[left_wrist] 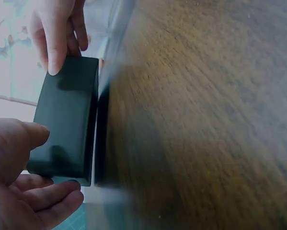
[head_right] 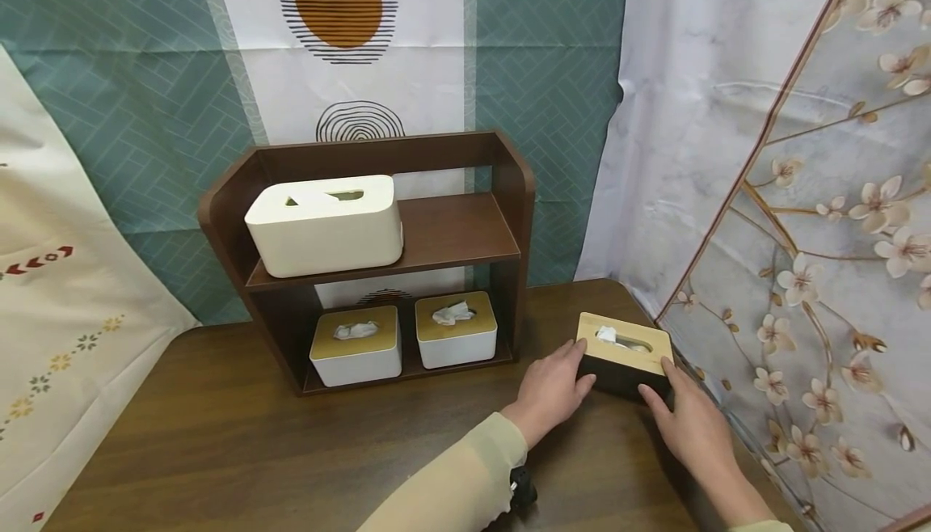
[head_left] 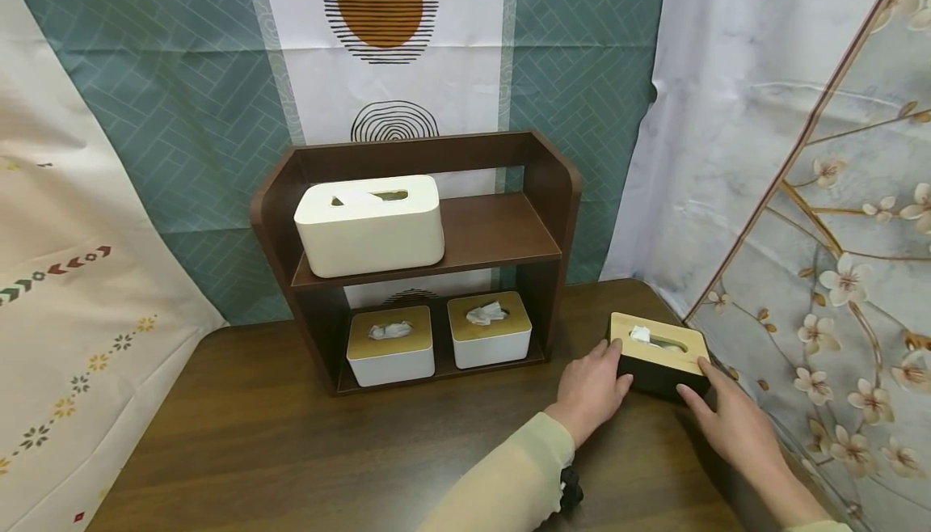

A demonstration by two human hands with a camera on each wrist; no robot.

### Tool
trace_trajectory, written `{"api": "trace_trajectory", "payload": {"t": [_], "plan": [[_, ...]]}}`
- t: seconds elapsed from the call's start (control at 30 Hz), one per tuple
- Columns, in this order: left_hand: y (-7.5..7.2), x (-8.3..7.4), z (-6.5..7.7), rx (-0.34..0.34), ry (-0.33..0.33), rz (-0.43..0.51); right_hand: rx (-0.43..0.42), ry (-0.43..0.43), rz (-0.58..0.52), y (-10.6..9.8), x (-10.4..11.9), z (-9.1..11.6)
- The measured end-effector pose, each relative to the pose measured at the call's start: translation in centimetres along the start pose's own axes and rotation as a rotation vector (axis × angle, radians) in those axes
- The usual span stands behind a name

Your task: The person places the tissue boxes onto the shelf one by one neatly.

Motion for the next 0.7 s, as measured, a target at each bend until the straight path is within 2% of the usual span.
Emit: {"api": "trace_trajectory", "payload": {"t": [0.2,0.4,0.7], "plan": [[-0.8,-0.1,0.6,-0.068,0.012,0.012,-0.053,0.019,-0.002,-0.3,0.5,0.6],[-1.7,0.1,1.5,-0.142,0.029,-0.017,-0.103,0.026,0.007,-0.4,1.0,1.1],[-3.0,0.5,3.1,-0.314,0.106,-0.035,-0.138,0.017,-0.001,-1.0,2.1,1.9]]}}
Point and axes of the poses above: each hand's wrist, its own z-axis away from the middle knuckle, its own y-axis out of the palm, x = y × z, the point moved 4 cm from there along -z, towards the middle knuckle, and after that the axes turned 7 degrees about x, right-handed, at the moved point
